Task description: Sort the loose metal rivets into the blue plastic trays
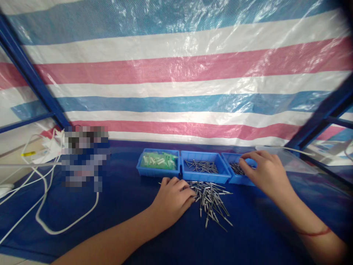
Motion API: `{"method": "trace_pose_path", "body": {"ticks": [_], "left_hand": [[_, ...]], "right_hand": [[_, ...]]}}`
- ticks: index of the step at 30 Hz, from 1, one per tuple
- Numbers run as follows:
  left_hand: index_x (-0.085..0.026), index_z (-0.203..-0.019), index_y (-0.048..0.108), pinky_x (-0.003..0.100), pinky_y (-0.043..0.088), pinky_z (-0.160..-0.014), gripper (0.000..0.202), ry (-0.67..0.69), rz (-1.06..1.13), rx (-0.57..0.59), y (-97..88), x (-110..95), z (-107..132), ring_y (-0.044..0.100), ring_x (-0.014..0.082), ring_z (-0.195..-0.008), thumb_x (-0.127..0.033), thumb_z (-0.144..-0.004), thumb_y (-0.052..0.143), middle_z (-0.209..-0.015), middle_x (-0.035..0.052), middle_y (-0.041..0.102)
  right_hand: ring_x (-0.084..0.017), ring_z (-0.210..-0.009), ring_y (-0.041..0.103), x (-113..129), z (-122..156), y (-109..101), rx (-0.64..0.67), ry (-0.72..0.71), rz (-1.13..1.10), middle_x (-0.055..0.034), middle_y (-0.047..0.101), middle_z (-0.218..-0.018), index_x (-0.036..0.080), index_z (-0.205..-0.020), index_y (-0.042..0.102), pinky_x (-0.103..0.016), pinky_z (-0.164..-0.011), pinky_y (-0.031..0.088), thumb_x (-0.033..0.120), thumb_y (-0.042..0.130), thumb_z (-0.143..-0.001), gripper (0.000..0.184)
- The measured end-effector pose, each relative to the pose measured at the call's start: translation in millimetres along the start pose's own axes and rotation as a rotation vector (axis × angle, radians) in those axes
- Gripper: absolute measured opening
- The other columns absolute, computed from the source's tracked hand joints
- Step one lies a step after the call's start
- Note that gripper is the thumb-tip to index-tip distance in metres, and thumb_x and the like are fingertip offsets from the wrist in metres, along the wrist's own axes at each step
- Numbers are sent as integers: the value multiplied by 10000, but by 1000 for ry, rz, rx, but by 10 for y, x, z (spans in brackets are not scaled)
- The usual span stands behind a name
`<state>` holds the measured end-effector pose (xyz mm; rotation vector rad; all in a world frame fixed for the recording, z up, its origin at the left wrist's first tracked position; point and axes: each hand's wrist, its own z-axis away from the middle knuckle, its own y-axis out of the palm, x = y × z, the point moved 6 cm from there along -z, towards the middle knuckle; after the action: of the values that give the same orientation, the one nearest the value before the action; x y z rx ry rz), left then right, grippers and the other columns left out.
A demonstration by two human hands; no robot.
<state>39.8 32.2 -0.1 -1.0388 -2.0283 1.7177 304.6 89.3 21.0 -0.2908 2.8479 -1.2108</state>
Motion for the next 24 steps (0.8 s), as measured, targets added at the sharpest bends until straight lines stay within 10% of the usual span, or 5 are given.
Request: {"method": "trace_pose_path", "body": {"ticks": [12,24], "left_hand": [[-204,-887,606,368,277,-732,221,-15,-181,-9,45,11,-29,498,206,-897,-342,-961,451,-947,19,618],[-189,-928,562,350,302,-759,219,11,-78,-102,-16,-27,-28,511,184,-869,-266,-992,368,-928,12,614]], "right_hand": [[-215,-843,566,1206,217,-207,172,-327,-558,-64,616,-892,212,-848,633,-390,-754,483,200,524,-866,111],[-194,-840,533,1466,363,-101,387,-459,-630,-73,597,-866,185,-856,637,-369,-766,449,176,488,-898,155]]}}
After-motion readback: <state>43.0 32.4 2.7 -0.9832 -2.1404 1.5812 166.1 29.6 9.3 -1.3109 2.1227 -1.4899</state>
